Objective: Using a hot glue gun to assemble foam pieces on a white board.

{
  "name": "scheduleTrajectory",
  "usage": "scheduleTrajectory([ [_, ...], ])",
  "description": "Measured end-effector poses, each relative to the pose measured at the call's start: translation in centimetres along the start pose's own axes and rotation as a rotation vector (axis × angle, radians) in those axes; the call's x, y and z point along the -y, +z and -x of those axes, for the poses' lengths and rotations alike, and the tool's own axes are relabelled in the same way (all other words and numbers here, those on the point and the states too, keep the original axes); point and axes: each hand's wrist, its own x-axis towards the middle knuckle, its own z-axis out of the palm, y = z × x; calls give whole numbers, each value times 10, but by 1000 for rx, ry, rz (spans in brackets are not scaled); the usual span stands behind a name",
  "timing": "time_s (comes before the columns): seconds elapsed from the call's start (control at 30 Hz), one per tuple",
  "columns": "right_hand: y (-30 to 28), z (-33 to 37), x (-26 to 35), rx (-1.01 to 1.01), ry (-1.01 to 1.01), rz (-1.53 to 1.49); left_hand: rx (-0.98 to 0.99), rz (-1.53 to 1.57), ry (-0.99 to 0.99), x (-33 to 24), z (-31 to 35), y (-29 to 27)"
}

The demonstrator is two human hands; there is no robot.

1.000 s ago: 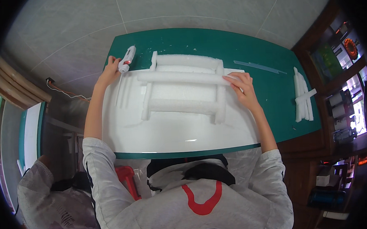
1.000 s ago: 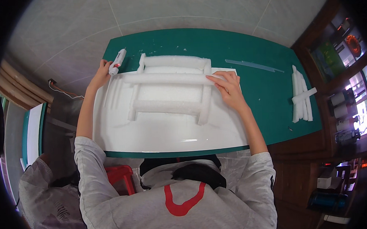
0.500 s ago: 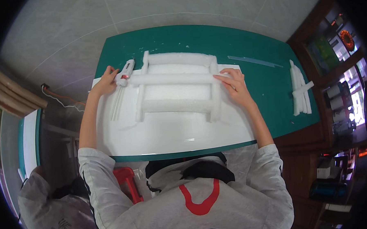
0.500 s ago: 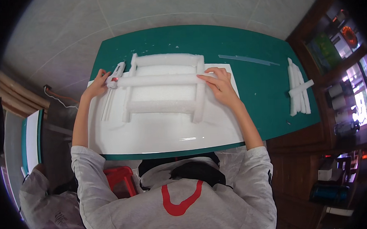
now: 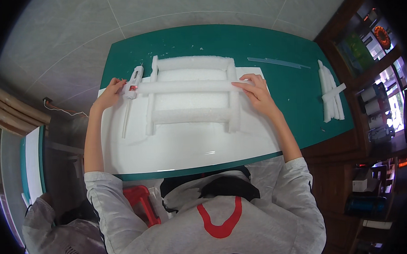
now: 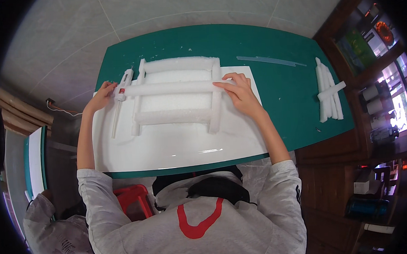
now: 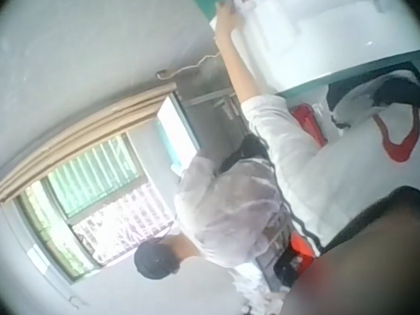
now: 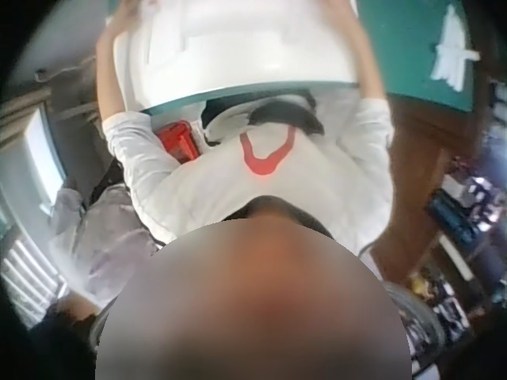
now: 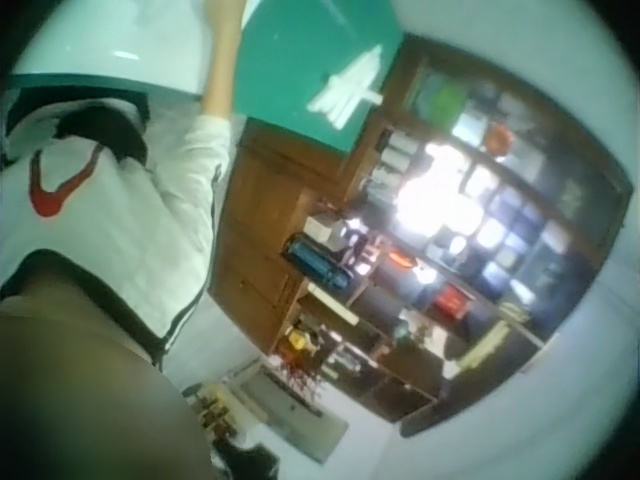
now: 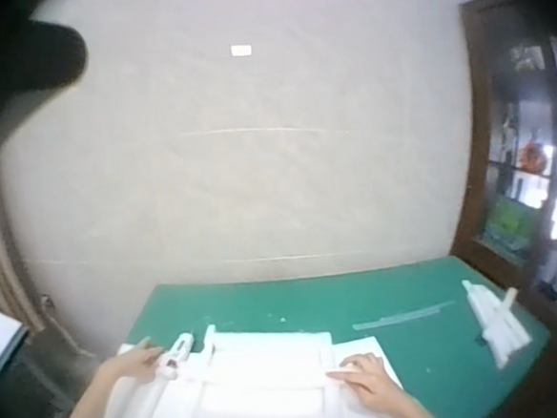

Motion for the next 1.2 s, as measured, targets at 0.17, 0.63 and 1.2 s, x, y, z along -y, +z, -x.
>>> scheduleTrajectory([
  [0.17,1,3,-2,-1,3,10,-57,23,-121,-10,-1,-2],
  [0.63,-4,1,6,33,-11,82,-453,650,-494,-119,10,31],
  [1.2,-1,2,5,35,-17,73,-202,631,-672,-125,-5,36],
])
